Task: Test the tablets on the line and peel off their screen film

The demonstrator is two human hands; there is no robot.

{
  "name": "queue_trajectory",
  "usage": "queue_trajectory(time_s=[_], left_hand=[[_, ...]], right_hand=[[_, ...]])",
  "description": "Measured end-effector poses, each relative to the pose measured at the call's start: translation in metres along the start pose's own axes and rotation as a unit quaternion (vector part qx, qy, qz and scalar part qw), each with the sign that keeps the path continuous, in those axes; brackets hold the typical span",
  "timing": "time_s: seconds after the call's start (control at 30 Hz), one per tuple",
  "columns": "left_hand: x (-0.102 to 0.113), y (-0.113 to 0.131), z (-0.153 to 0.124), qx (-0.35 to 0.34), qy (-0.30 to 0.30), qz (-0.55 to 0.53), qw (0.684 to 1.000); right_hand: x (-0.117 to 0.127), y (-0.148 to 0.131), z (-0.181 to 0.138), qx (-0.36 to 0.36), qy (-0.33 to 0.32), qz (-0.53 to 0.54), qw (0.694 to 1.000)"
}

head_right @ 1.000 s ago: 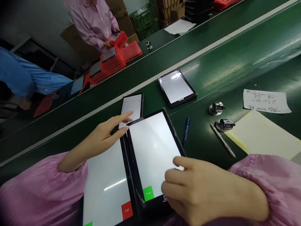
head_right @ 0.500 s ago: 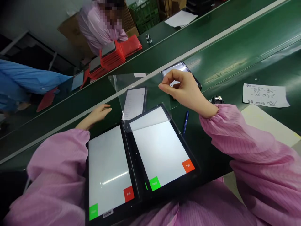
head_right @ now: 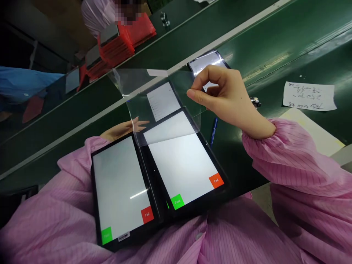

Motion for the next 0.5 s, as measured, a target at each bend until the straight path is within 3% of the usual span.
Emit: queue_trajectory(time_s=[0.1, 0.23, 0.37, 0.5], left_hand=[[0.014, 0.016, -0.019, -0.062, -0.051, 0.038, 0.996], [0.040, 0.047, -0.050, -0.171, -0.052, 0.218, 0.960], [0.010, 0.053, -0.091, -0.239, -0.062, 0.429, 0.869], [-0.026, 0.040, -0.116, -0.283, 0.040, 0.468, 0.836]], right_hand=[[0.000, -0.004, -0.003, 0.004, -0.001, -0.001, 1.000], [-0.001, -0.014, -0.001, 0.008, 0.015, -0.007, 1.000], [-0.008, -0.021, 0.010, 0.023, 0.010, 0.006, 1.000], [-0.011, -0.024, 0.018, 0.035, 0.016, -0.002, 0.999]])
Point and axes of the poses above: each hand's wrist, its own z-axis towards the middle knuckle, its own x-axis out of the back of the hand, y = z × x, the point moved 3 cm from there along z, towards the middle knuckle, and after that the axes turned 14 degrees about -x, right-handed, at the moved point
